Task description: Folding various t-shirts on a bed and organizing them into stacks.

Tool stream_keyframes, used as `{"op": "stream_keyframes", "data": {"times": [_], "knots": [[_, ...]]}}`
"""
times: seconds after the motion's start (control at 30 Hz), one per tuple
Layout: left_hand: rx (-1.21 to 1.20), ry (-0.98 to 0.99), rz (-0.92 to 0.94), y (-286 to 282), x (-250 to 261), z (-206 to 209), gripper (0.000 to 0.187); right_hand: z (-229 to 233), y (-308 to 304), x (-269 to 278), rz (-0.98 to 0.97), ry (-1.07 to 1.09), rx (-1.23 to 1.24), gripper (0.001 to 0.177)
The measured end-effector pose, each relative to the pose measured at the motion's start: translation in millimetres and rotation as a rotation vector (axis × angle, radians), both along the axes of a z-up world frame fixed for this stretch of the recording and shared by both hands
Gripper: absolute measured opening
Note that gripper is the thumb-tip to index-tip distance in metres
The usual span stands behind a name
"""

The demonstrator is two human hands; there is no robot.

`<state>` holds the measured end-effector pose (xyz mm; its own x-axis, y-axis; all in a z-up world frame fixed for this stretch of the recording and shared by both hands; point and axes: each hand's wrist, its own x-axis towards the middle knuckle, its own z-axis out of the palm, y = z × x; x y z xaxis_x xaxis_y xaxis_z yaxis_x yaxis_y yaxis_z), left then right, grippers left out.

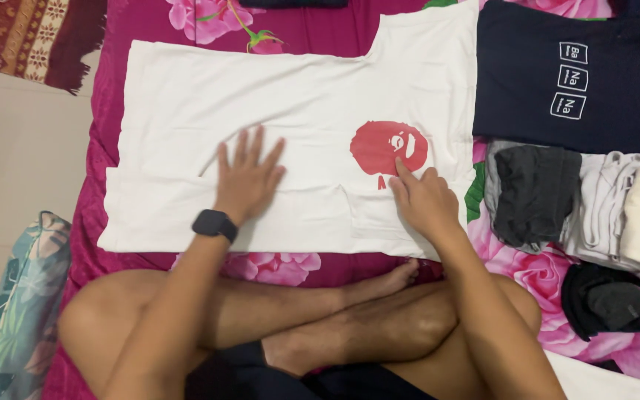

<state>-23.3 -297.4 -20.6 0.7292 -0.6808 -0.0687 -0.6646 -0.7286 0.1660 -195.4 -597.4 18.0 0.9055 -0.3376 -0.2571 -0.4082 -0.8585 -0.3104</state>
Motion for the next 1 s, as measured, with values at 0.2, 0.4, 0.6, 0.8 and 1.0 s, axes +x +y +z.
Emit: {"op": "stream_keyframes", "data": {"times": [0.2,0.4,0.6,0.8,1.0], "knots": [[-0.062,-0.025,0.171,41.0,46.4,7.4,0.057,1.7,-28.5,15.0,-0.152,-0.050,-0.037,0.061],[-0.126,-0.037,0.271,68.5,106.4,1.1,0.056,-5.6,-76.0,50.0,-0.185,0.031,-0.055,0.044],[-0.095,0.007,0.334,74.9,161.8,8.9,0.057,-32.5,-143.4,116.4,-0.045,-0.300,-0.411,0.039],[-0.117,0.007,0.366,83.1,216.9,-3.3,0.057,-62.0,-204.9,191.5,0.003,-0.408,-0.454,0.064],[-0.140,-0.153,0.242,100.9,253.8,-19.9,0.039,-83.7,-228.1,239.2,0.046,-0.346,-0.318,0.077]]}}
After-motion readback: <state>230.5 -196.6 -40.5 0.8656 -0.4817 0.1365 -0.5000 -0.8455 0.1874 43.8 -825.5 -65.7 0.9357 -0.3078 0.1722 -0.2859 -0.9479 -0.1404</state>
